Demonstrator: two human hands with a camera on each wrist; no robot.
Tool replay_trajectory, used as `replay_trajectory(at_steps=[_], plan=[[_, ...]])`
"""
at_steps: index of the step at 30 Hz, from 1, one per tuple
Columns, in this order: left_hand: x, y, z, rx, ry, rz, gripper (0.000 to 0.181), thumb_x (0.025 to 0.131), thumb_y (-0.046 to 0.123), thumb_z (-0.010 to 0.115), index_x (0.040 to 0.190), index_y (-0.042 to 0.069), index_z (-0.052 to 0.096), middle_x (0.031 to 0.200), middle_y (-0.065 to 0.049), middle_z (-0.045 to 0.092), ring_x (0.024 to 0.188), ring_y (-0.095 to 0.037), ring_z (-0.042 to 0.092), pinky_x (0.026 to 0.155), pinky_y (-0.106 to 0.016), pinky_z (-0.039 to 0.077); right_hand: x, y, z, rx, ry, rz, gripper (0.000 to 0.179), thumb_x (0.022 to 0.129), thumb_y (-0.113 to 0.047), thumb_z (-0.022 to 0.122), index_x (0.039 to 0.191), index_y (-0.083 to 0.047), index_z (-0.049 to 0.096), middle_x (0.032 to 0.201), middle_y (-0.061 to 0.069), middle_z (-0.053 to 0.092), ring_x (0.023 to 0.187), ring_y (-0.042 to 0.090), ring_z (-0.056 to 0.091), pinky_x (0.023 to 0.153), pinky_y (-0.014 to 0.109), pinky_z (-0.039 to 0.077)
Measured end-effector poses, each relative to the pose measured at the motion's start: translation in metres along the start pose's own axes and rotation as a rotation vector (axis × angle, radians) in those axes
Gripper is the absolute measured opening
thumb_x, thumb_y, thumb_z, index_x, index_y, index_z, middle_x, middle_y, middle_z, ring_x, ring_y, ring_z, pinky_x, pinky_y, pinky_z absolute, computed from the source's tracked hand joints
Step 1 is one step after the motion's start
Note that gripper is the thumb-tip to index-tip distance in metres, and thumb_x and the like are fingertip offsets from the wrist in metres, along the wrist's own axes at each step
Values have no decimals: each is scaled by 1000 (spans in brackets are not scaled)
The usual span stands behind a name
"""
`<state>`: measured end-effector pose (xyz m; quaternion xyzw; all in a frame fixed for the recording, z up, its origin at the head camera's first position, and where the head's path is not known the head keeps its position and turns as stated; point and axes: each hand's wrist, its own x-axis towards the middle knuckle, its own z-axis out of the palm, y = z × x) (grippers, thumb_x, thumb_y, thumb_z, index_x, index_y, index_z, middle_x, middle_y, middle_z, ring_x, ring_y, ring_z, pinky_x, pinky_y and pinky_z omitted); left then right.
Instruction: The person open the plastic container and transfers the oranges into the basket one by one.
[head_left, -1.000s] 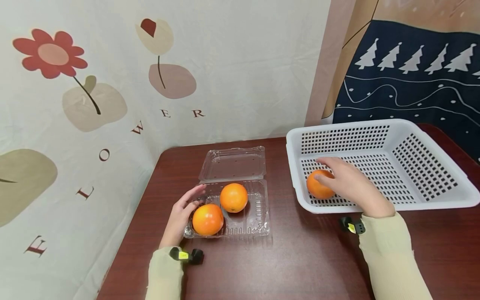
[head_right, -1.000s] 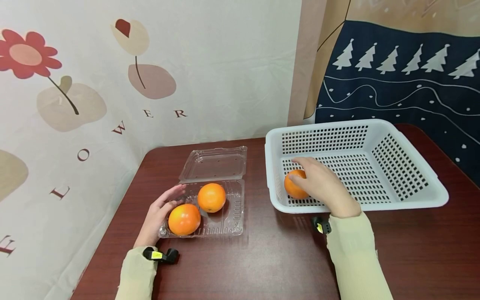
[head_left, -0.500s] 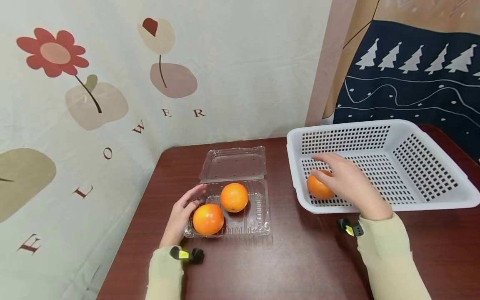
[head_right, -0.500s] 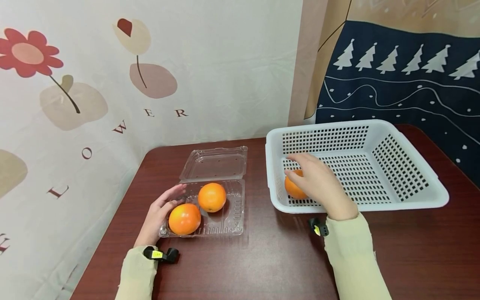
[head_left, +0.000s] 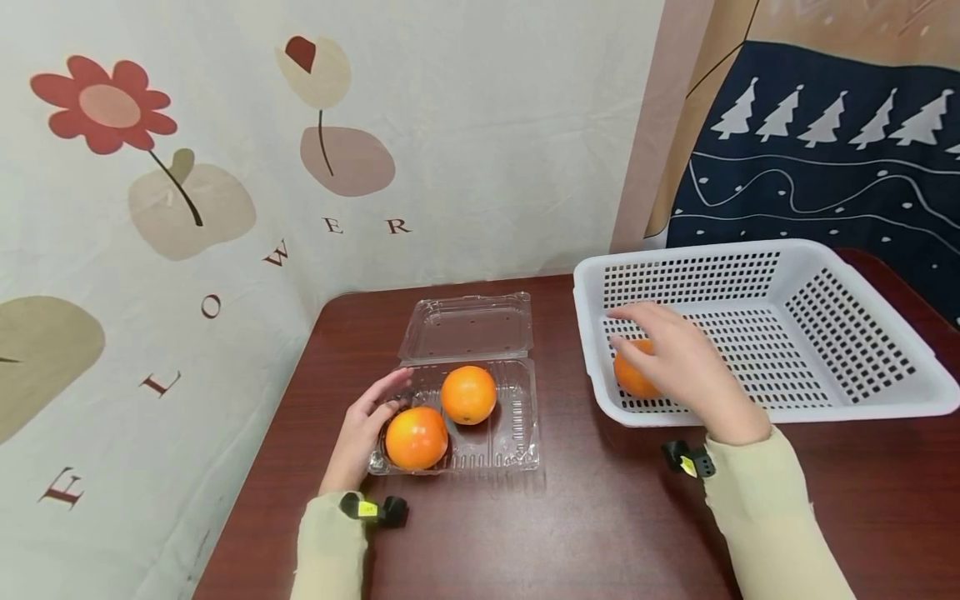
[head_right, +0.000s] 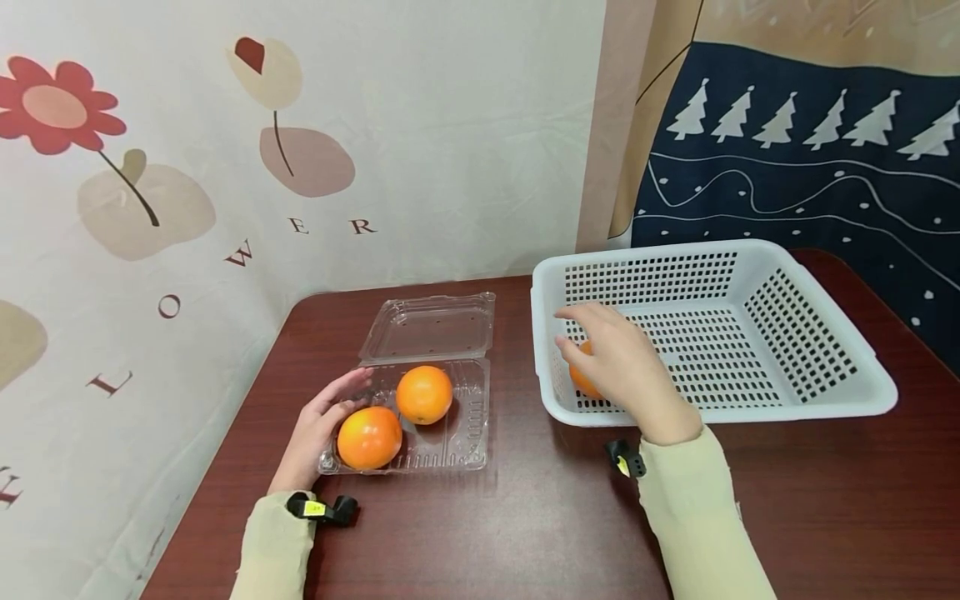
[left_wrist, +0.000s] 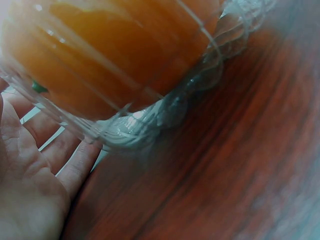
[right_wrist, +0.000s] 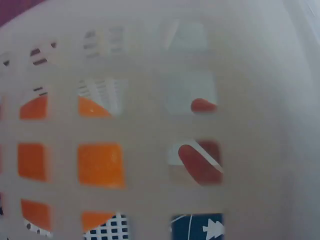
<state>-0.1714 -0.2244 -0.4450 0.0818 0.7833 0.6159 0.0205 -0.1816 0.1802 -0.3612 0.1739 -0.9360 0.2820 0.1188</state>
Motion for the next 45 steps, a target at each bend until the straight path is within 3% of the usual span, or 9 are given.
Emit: replay_trajectory(at_steps=[6,12,18,22,25,31,36,41,45], plan=[[1,0,-1,5,5,3,41,92,1,40,131,14,46,132,-7,45,120,-23,42,95,-33,38,1,-4,4,-8,31,-35,35,87,-29,56,119,-14,55,122,3,51,115,20,44,97,41,35],[0,-1,-1,10,4,0,41,93,2,40,131,15,45,132,-7,45,120,-23,42,93,-24,39,1,-8,7,0,47,-51,34,87,-28,56,119,-14,55,121,2,52,114,19,45,95,41,36],[0,-1,0,-6,-2,20,41,92,0,39,131,11,45,132,-9,45,120,-25,41,95,-29,38,2,-11,12,-6,75,-93,32,87,-25,56,117,-15,56,119,2,52,111,18,47,93,39,37],[0,0,0,-8,-2,18,41,92,0,40,131,11,45,132,-9,45,120,-25,41,95,-30,38,2,-13,16,2,82,-112,30,86,-23,57,115,-15,57,119,1,51,89,15,58,84,37,44],[0,1,0,-8,-2,16,41,92,0,40,131,12,45,133,-9,44,120,-25,41,94,-28,38,3,-16,18,-4,98,-135,29,85,-22,58,113,-14,58,118,1,52,76,13,58,75,34,46],[-1,1,0,-9,-4,16,42,92,-1,39,131,12,45,133,-8,44,121,-25,41,92,-20,39,4,-19,24,-18,132,-199,27,83,-20,60,109,-12,60,115,2,54,101,17,51,80,35,44],[-1,0,-1,-9,-7,18,42,92,-1,39,131,13,45,133,-8,44,121,-24,41,92,-20,39,4,-24,28,-16,107,-218,27,85,-22,58,110,-14,60,116,0,53,103,16,52,80,35,45],[-1,0,-1,0,-15,19,43,92,0,39,132,13,44,133,-8,44,121,-25,40,95,-27,38,3,-30,32,-35,89,-217,27,84,-24,58,110,-16,60,116,-1,53,102,15,53,76,34,48],[-2,2,-1,0,-14,20,43,92,0,39,132,13,44,133,-8,44,121,-25,40,96,-29,37,4,-33,34,-18,69,-210,28,84,-23,58,111,-15,59,115,-1,54,102,15,53,81,34,47]])
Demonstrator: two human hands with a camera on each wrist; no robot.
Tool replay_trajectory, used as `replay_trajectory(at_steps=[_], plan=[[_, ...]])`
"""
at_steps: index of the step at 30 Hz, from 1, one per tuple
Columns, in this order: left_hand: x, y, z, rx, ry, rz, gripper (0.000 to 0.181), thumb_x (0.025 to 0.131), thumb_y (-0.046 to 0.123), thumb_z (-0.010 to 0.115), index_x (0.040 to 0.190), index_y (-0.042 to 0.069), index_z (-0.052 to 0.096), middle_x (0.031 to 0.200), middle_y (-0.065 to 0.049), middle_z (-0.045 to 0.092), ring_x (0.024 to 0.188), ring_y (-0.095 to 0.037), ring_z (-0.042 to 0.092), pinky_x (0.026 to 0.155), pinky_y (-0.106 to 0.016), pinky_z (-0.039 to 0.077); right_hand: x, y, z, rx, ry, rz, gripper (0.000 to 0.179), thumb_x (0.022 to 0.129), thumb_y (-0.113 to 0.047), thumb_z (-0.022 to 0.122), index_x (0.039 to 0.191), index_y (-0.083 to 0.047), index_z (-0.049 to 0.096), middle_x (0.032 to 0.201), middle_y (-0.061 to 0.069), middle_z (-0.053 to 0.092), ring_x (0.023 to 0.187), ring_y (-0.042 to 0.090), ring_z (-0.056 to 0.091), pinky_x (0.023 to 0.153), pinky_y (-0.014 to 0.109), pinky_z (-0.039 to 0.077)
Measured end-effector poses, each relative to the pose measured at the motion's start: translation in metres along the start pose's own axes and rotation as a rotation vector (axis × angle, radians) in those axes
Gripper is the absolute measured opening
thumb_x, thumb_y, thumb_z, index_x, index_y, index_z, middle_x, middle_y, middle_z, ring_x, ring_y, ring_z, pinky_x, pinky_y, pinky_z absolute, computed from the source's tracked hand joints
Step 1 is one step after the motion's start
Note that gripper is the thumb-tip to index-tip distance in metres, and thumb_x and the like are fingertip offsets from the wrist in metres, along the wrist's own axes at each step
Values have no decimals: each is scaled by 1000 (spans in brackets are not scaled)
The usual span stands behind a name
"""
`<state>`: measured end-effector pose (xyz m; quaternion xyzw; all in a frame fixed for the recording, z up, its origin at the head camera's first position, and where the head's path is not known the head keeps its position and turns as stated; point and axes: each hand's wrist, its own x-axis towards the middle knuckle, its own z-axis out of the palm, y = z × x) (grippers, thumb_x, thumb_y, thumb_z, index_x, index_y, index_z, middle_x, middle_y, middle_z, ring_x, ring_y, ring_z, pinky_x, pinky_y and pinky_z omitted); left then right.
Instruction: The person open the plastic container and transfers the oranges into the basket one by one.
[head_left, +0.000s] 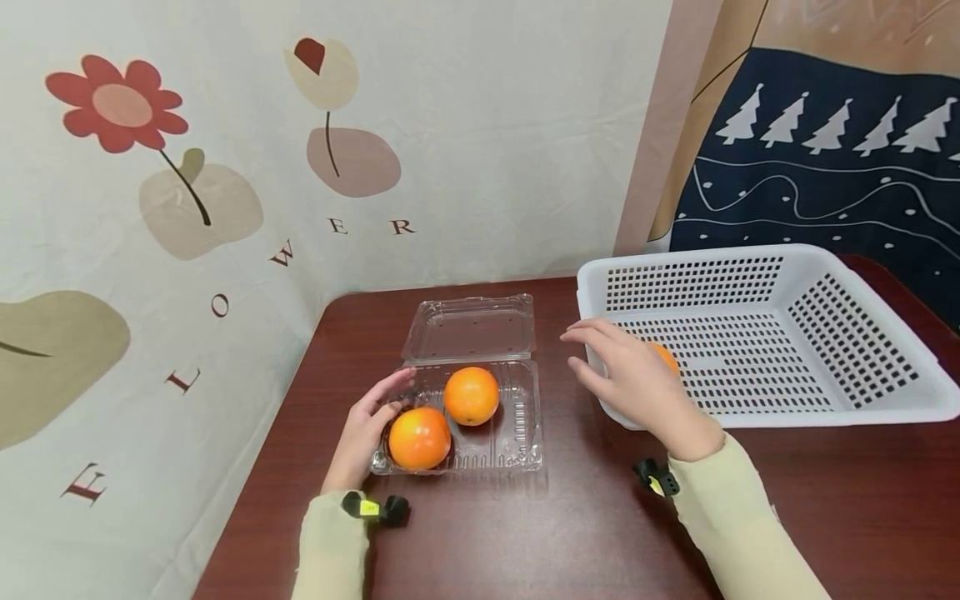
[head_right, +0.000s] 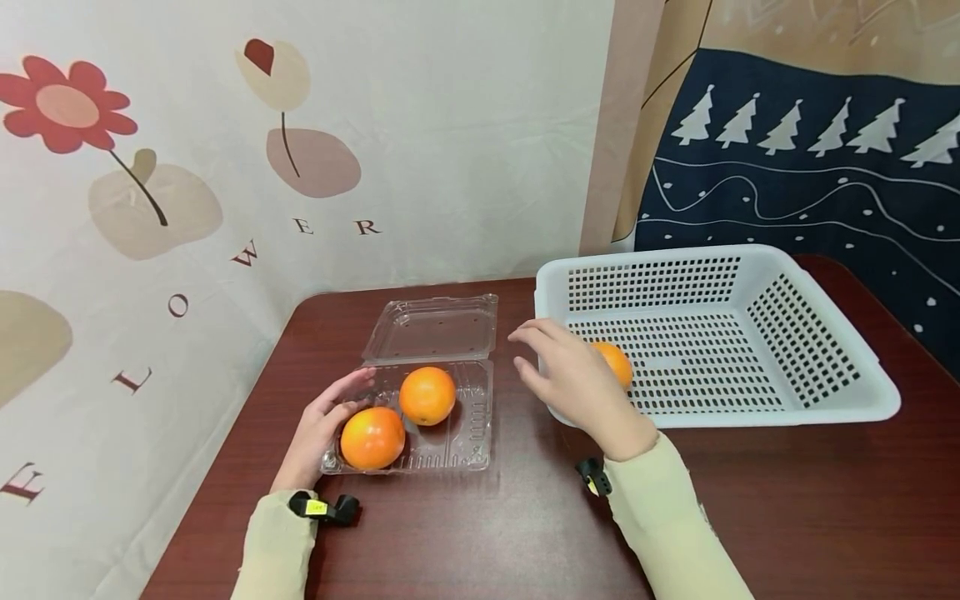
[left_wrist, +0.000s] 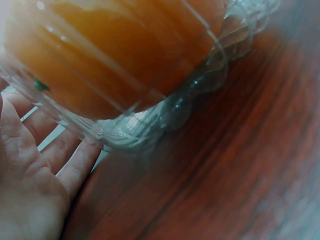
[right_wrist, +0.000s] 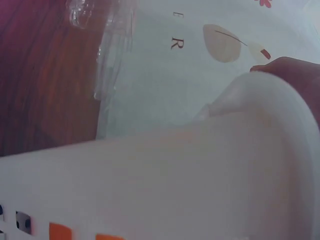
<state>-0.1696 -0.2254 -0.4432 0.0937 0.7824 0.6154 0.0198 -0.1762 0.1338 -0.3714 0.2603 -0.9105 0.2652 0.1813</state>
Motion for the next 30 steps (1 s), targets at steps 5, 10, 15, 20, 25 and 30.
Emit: replay_trajectory(at_steps=[5,10,15,20,25,30], plan=[[0,1,1,-3,-1,8,42,92,-1,39,132,12,44,133,-7,44,121,-25,40,94,-25,38,0,-4,4,6,-9,-12,28,84,-23,59,111,-14,60,114,0,54,102,15,53,85,33,45],[-1,1,1,2,-3,12,42,91,-1,39,132,12,44,133,-8,44,121,-26,40,92,-19,39,0,-8,10,2,-25,-35,29,84,-24,59,111,-15,59,114,-1,54,102,15,53,86,33,45],[-1,1,1,12,-4,10,43,91,-1,39,132,12,44,133,-8,44,121,-26,40,91,-17,38,0,-11,14,-2,-48,-43,30,84,-24,59,112,-15,58,114,-1,53,102,15,52,87,34,45],[0,1,1,10,-1,10,43,91,-1,38,132,13,44,133,-8,44,121,-26,40,91,-17,38,1,-14,16,-15,-51,-74,29,83,-23,59,111,-15,59,113,-1,54,100,15,54,84,33,46],[0,0,1,17,5,-2,43,91,-1,38,131,15,45,133,-6,44,121,-23,41,91,-17,38,1,-17,19,-30,-67,-85,28,83,-24,60,110,-16,59,112,-4,54,96,12,55,80,30,47],[0,0,1,21,5,-11,43,91,-1,39,132,14,44,133,-6,44,121,-23,41,91,-17,38,1,-23,23,-37,-66,-106,27,83,-25,59,109,-17,60,111,-5,54,92,10,57,75,28,49]])
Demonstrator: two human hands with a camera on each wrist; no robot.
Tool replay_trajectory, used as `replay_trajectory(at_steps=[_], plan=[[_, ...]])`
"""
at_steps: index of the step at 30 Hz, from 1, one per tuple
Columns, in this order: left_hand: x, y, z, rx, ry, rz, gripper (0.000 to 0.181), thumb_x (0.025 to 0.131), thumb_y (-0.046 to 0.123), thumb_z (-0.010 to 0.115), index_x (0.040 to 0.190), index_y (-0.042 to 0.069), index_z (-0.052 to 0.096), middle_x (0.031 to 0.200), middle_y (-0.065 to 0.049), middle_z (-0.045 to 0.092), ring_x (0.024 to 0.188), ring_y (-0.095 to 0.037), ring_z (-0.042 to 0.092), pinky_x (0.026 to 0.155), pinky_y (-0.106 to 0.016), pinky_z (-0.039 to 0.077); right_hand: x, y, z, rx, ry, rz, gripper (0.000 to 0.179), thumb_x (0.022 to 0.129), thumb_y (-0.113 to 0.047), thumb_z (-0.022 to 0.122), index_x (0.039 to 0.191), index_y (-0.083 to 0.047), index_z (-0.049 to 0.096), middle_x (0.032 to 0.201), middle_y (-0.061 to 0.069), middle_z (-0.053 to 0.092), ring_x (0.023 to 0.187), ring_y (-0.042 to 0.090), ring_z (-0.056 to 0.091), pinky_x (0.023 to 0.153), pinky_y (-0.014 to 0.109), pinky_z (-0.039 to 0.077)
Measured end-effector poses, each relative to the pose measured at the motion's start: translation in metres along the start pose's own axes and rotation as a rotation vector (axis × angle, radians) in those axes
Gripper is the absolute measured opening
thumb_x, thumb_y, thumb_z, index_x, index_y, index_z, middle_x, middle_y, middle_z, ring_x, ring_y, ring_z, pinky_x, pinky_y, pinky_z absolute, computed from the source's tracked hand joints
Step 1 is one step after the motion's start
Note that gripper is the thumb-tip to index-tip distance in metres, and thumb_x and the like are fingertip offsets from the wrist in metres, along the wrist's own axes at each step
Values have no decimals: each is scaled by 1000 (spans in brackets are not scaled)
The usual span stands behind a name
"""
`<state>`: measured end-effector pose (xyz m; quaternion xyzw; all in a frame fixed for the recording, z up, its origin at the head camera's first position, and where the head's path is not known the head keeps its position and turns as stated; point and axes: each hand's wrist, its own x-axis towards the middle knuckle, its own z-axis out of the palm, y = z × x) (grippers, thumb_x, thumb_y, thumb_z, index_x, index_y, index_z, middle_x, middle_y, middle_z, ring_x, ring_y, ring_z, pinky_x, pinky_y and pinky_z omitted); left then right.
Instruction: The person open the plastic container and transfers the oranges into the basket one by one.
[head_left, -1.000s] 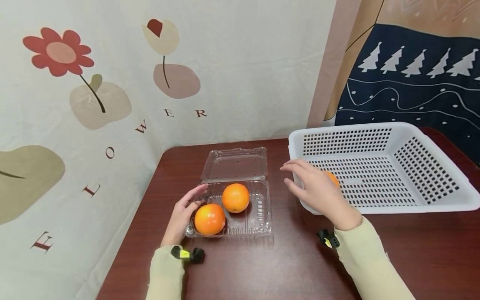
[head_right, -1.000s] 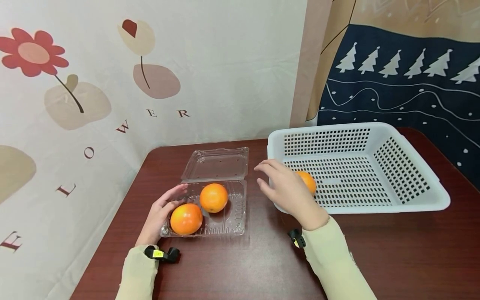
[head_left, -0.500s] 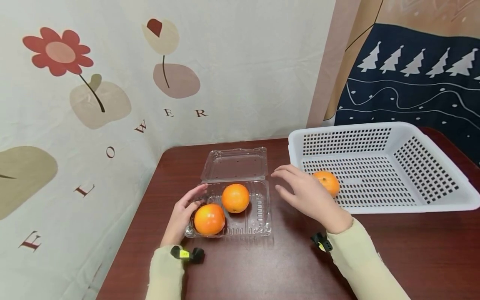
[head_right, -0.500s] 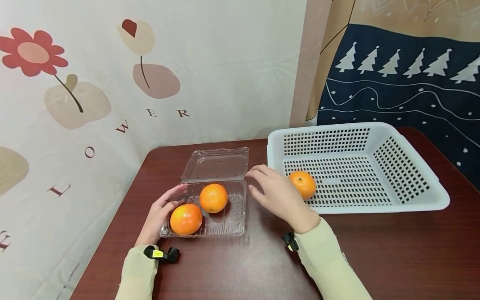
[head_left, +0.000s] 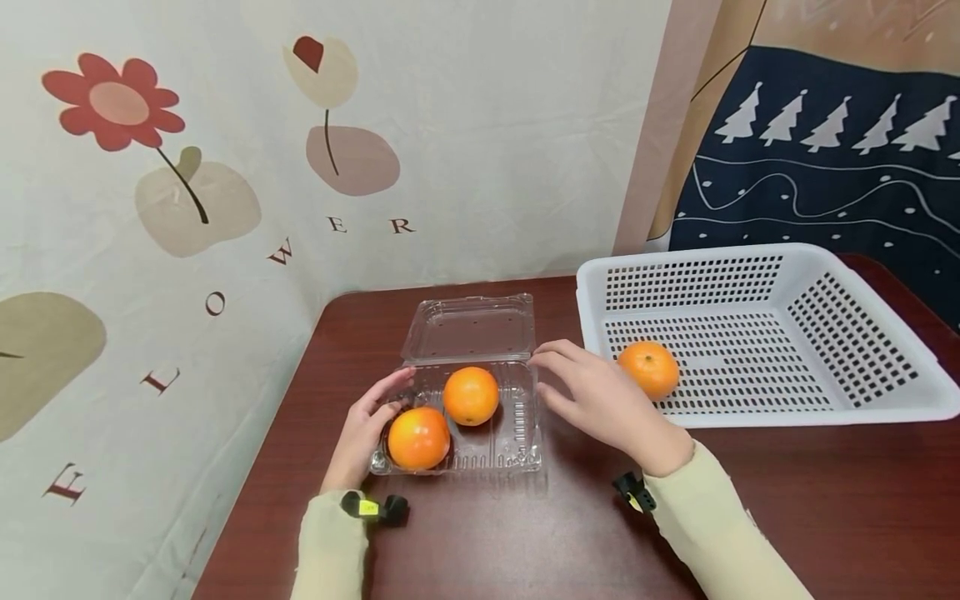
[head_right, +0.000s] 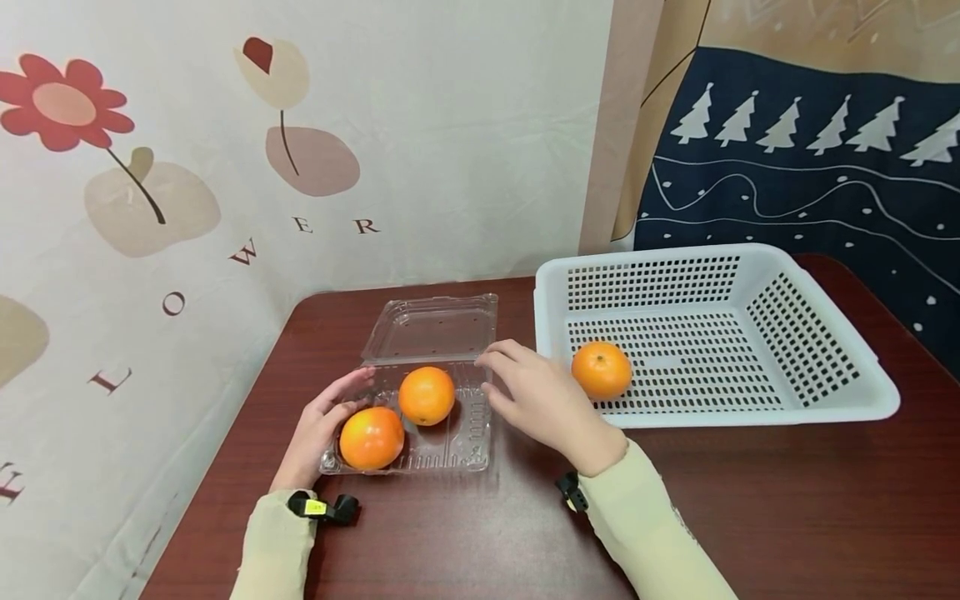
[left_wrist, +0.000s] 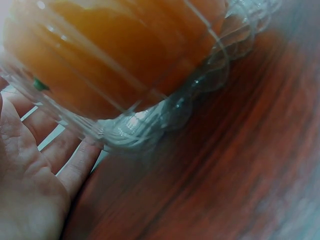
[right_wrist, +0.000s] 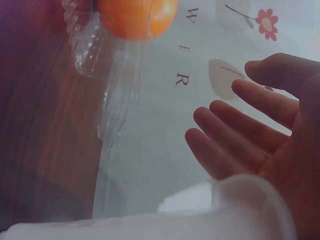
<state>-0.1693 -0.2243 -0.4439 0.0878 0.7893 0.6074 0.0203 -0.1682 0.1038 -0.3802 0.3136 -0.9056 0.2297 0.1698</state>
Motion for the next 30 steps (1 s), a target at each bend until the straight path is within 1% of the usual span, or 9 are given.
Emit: replay_trajectory(at_steps=[5,7,13,15,20,26,30], plan=[[0,1,0,-2,0,-1,43,92,-1,38,132,14,44,133,-7,44,121,-24,41,91,-17,38,0,-8,4,3,-1,-24,27,82,-25,60,109,-19,60,110,-7,55,80,6,58,68,23,49],[0,1,0,-3,-2,1,43,91,-1,38,132,14,44,133,-7,44,121,-24,40,91,-17,38,1,-11,6,4,-10,-29,28,82,-25,60,110,-19,59,110,-7,55,76,5,58,68,22,49],[0,1,0,-4,0,2,43,91,-1,38,132,14,45,133,-7,45,120,-24,41,91,-16,38,1,-19,13,18,-37,-53,29,82,-23,59,110,-19,59,108,-8,55,79,4,55,70,22,48],[0,1,-1,-5,0,8,43,91,-1,38,131,14,45,132,-8,45,120,-24,41,91,-17,38,1,-22,16,18,-35,-63,30,81,-22,59,112,-18,58,109,-8,54,78,4,55,69,22,48],[0,1,-1,-12,-7,18,44,91,-2,38,131,13,44,133,-9,44,120,-25,41,93,-20,38,1,-29,26,8,-18,-98,37,80,-20,60,116,-16,54,112,-6,52,84,7,56,69,24,49],[0,0,-1,-16,-11,21,44,91,-3,38,132,13,44,133,-9,44,121,-25,40,94,-24,38,0,-35,33,-18,-25,-88,42,80,-24,62,120,-19,52,118,-5,48,86,7,54,65,23,49],[0,0,-1,-22,-9,25,44,91,-4,37,131,12,44,133,-9,44,120,-25,40,94,-24,38,-1,-37,38,-23,-24,-88,48,79,-25,63,124,-18,49,124,0,46,88,11,54,61,24,49]])
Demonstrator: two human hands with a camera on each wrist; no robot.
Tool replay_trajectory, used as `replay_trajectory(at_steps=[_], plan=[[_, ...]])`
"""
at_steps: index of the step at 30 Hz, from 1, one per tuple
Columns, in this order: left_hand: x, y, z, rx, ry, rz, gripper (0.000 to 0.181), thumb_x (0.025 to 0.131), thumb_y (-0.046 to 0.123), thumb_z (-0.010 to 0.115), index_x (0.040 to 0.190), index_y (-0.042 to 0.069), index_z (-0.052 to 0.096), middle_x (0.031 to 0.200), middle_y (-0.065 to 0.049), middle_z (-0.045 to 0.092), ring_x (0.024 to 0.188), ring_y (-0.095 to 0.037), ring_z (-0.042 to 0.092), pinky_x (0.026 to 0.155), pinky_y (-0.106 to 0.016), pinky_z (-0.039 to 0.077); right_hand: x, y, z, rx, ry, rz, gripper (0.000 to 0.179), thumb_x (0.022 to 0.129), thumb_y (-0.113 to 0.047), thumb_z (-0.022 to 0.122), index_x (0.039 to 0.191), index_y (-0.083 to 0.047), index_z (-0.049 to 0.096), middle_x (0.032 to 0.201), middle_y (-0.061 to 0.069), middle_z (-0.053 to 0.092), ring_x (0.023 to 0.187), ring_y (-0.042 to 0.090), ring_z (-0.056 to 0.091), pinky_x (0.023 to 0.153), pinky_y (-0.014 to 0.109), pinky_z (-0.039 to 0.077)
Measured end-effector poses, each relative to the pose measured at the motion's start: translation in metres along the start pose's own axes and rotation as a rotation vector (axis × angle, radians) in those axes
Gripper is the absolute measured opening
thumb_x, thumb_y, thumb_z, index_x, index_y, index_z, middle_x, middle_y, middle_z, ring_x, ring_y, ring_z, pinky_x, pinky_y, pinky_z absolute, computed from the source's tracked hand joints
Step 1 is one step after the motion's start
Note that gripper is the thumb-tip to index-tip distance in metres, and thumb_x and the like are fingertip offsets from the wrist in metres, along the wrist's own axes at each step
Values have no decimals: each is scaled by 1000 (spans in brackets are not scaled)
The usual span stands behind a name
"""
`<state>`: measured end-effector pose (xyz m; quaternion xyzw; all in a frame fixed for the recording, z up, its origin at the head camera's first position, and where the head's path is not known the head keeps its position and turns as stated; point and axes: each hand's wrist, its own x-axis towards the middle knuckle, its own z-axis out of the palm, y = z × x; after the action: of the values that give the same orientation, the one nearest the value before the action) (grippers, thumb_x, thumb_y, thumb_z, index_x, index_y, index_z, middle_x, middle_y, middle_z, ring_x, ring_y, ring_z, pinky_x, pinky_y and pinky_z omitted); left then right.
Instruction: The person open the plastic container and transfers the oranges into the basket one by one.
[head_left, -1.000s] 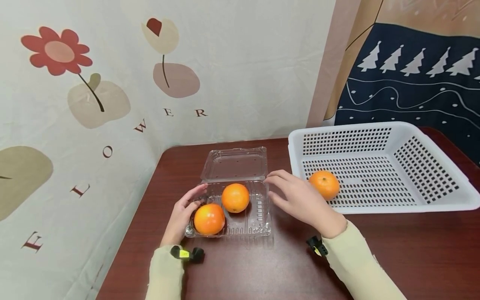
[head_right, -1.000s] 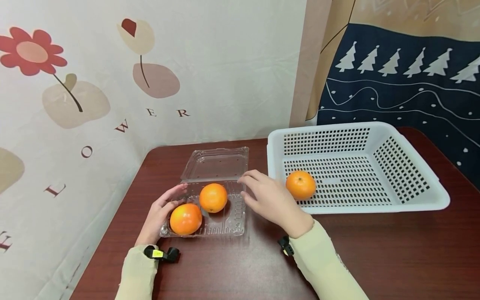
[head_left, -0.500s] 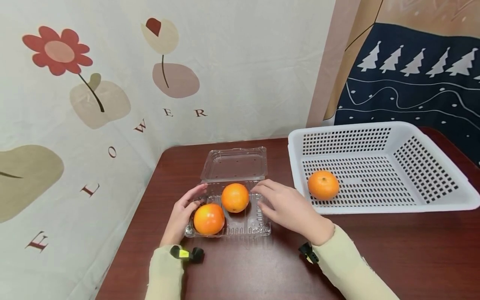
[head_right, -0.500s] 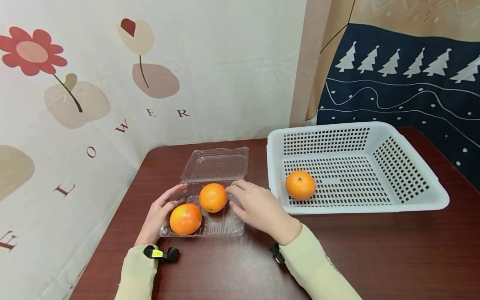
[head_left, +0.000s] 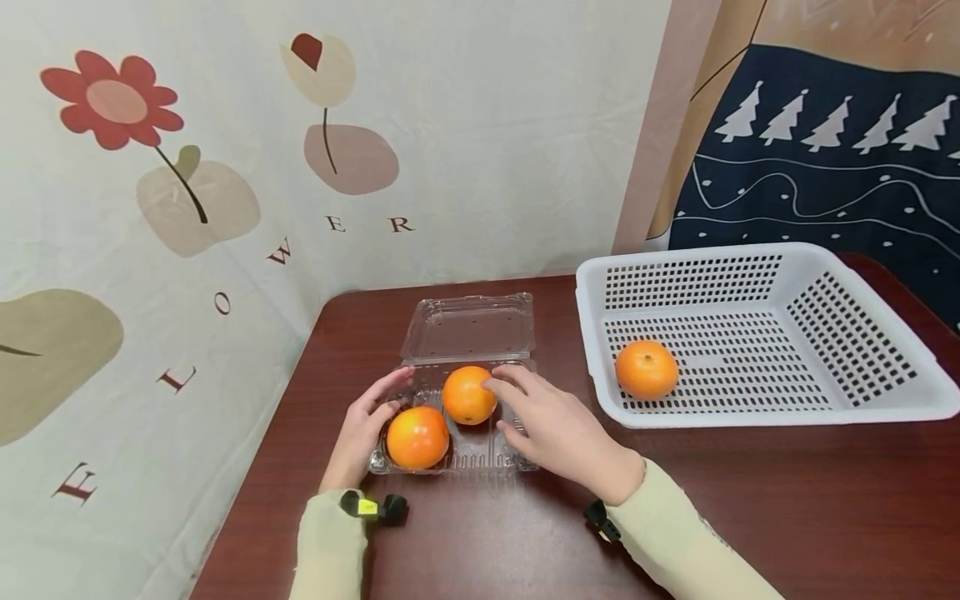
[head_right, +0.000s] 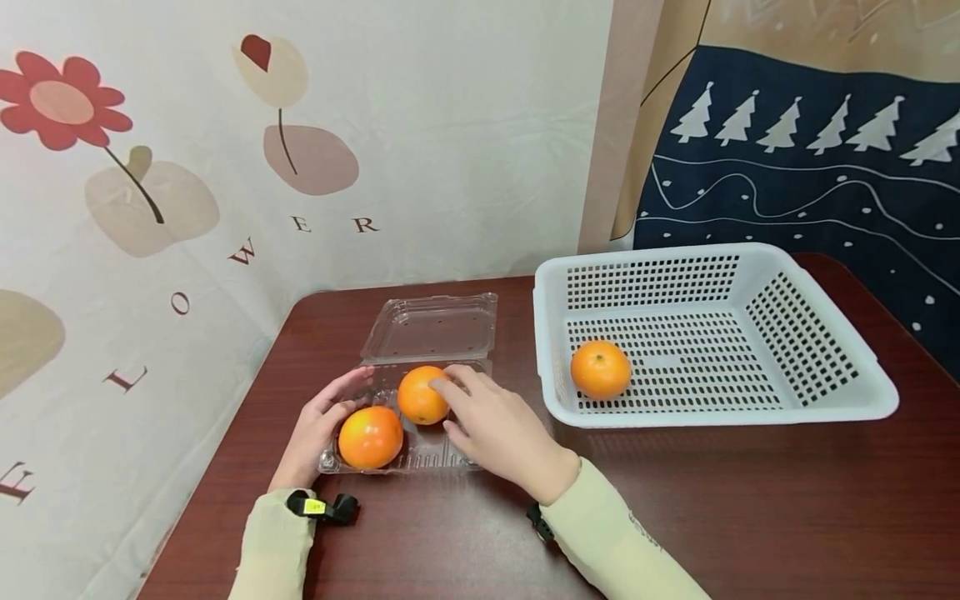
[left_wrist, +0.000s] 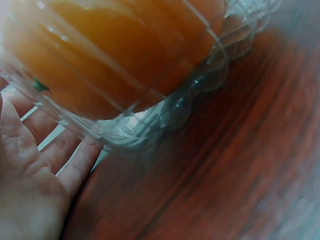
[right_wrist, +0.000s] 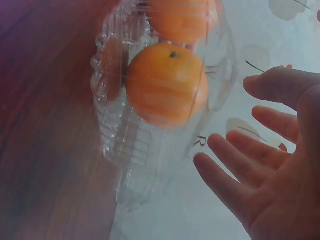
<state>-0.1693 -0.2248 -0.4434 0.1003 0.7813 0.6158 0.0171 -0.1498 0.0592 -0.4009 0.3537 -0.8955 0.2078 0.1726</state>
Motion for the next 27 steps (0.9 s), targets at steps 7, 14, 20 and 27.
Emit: replay_trajectory(at_steps=[7,14,20,27], plan=[[0,0,0,-2,1,0,44,91,-4,37,131,11,44,133,-10,44,120,-25,41,94,-23,38,0,-4,8,5,24,-15,49,78,-23,63,124,-16,50,131,7,41,106,19,50,65,28,50],[0,0,1,3,3,-8,44,91,-3,38,132,12,44,133,-9,44,120,-25,41,92,-19,38,-1,-8,14,36,-19,-40,51,79,-23,62,127,-14,46,141,9,29,124,20,34,88,34,44],[0,0,1,-4,3,-10,44,91,-3,37,132,12,44,133,-9,44,121,-25,40,93,-20,38,0,-11,22,43,-4,-57,62,76,-19,64,133,-13,39,148,7,13,131,20,22,101,33,32],[0,-1,1,13,10,-27,44,92,-2,38,132,14,44,133,-7,44,121,-24,40,94,-22,38,0,-12,31,23,15,-77,64,75,-14,64,134,-12,39,147,8,14,133,21,18,105,32,23]])
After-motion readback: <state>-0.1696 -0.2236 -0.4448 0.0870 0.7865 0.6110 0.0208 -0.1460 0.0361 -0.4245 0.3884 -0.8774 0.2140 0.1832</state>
